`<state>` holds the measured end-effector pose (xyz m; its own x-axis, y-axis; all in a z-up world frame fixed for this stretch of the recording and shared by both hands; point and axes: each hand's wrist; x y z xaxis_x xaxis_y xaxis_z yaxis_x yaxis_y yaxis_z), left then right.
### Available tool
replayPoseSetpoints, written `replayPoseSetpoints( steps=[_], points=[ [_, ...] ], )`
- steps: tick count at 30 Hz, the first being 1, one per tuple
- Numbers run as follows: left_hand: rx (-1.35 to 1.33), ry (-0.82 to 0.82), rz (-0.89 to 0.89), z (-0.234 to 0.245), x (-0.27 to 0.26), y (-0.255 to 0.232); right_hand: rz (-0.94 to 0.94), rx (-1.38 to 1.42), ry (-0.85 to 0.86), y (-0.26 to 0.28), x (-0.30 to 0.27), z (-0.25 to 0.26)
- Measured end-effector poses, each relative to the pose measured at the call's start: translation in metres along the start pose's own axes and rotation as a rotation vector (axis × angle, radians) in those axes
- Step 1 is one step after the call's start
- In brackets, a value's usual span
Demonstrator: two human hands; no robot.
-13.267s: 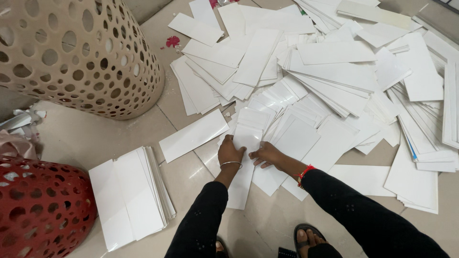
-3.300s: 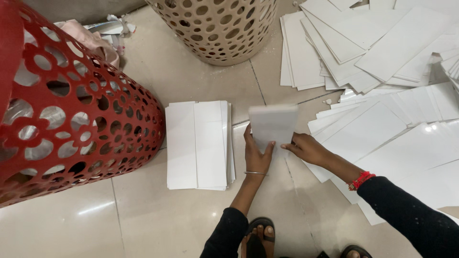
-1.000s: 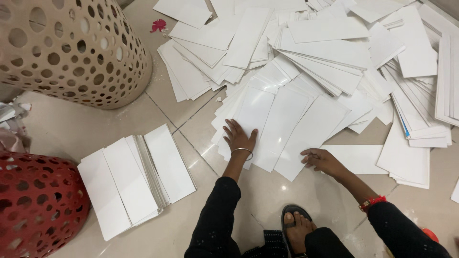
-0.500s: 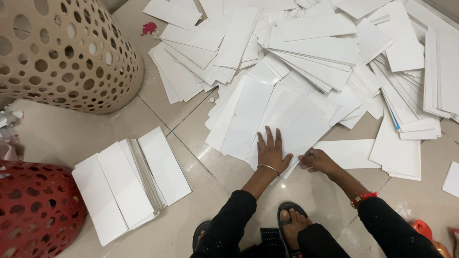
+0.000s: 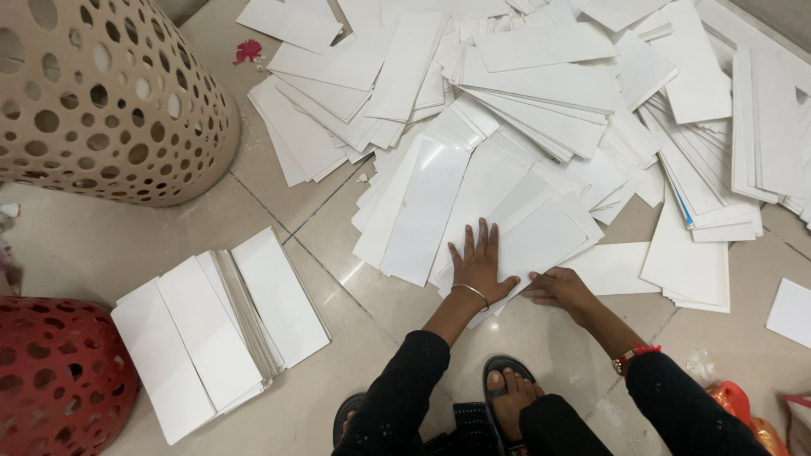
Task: The person sits on a tiled floor and organizes a large pile of white rectangular papers. They pick up the papers, align them, and place them into neat stacks on the floor. The person continues this process, moving papers from a scattered pile into organized stacks.
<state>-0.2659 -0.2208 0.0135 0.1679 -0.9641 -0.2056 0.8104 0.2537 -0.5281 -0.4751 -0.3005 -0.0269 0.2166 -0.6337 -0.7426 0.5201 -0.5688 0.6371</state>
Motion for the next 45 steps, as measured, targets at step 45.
replayPoseSetpoints(
  steps=[45],
  points=[
    [-0.23, -0.155, -0.113, -0.019, -0.02, -0.004, -0.001, 0.126, 0.036, -0.011, -0.002, 0.004]
  ],
)
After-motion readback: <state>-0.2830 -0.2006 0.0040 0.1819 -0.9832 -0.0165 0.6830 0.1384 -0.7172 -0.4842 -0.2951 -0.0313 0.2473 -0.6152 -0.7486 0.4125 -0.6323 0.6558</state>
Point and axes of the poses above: each hand's wrist, its own x-axis towards the middle knuckle, its own z-axis out of the back of the hand, y = z × x, and after that the axes turned 7 degrees about -y, right-handed
